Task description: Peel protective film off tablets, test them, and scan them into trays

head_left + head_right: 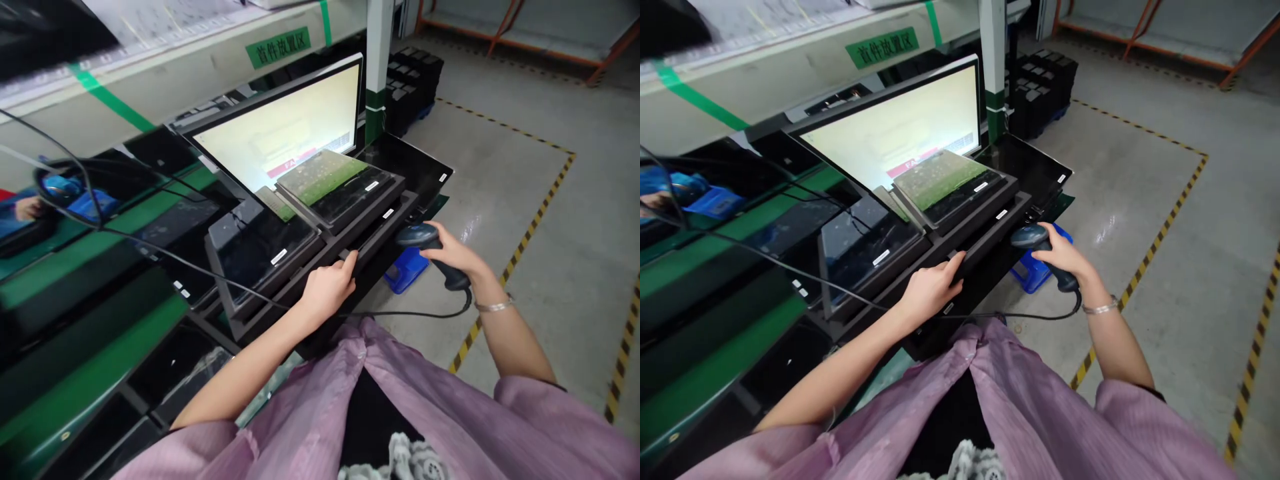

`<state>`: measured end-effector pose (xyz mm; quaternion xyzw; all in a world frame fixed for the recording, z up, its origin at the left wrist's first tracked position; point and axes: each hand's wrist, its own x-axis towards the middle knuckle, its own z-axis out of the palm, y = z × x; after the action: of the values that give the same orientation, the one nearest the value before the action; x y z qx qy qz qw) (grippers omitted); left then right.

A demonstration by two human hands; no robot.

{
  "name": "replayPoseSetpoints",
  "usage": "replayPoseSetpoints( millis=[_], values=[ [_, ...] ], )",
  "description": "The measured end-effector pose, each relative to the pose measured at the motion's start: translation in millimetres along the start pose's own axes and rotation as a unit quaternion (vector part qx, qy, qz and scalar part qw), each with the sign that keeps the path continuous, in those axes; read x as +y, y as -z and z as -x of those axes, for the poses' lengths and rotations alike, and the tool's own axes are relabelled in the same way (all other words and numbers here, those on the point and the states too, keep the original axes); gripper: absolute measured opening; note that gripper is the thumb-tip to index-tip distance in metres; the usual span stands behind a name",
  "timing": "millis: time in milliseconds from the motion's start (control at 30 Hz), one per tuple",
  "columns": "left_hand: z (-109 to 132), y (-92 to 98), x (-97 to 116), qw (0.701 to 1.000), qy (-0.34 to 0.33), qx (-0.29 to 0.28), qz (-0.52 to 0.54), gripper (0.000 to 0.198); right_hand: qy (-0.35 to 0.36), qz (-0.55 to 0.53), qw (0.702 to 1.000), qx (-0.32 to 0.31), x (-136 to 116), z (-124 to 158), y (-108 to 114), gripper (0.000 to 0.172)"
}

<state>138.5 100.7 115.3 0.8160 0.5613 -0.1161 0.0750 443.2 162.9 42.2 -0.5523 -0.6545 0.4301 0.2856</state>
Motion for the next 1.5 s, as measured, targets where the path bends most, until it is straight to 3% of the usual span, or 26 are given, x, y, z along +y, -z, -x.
replayPoseSetpoints(
  millis=[267, 500, 700, 1167, 1267, 1367, 1500],
  values=[
    [1.7, 11.9, -6.9, 1.0, 0.006, 0.015, 0.023, 0.06, 0.051, 0.108, 0.987, -0.112, -6.2, -50.5, 7.9, 0.075],
    [2.5, 14.9, -6.5, 1.0, 0.005, 0.011, 0.025, 0.06, 0.07, 0.168, 0.975, -0.13, -11.6, -62.5, 12.6, 0.08],
    [3.4, 18.3, -5.8, 1.0, 0.005, 0.007, 0.028, 0.059, 0.083, 0.187, 0.968, -0.143, -15.5, -64.6, 12.7, 0.075],
    [2.9, 16.5, -6.1, 1.0, -0.005, 0.019, 0.017, 0.059, 0.057, 0.151, 0.977, -0.142, -21.7, -62.8, 13.1, 0.076],
    [2.7, 16.4, -6.3, 1.0, -0.007, 0.017, 0.015, 0.059, 0.036, 0.107, 0.979, -0.171, -26.1, -52.5, 11.5, 0.075],
    [2.5, 17.6, -6.2, 1.0, -0.01, 0.018, 0.016, 0.059, 0.026, 0.053, 0.974, -0.22, -33.6, -32.7, -3.0, 0.072],
    [2.6, 21.5, -5.6, 0.999, -0.014, 0.021, 0.024, 0.058, 0.018, -0.007, 0.965, -0.262, -43.4, -3.4, -41.7, 0.069]
  ],
)
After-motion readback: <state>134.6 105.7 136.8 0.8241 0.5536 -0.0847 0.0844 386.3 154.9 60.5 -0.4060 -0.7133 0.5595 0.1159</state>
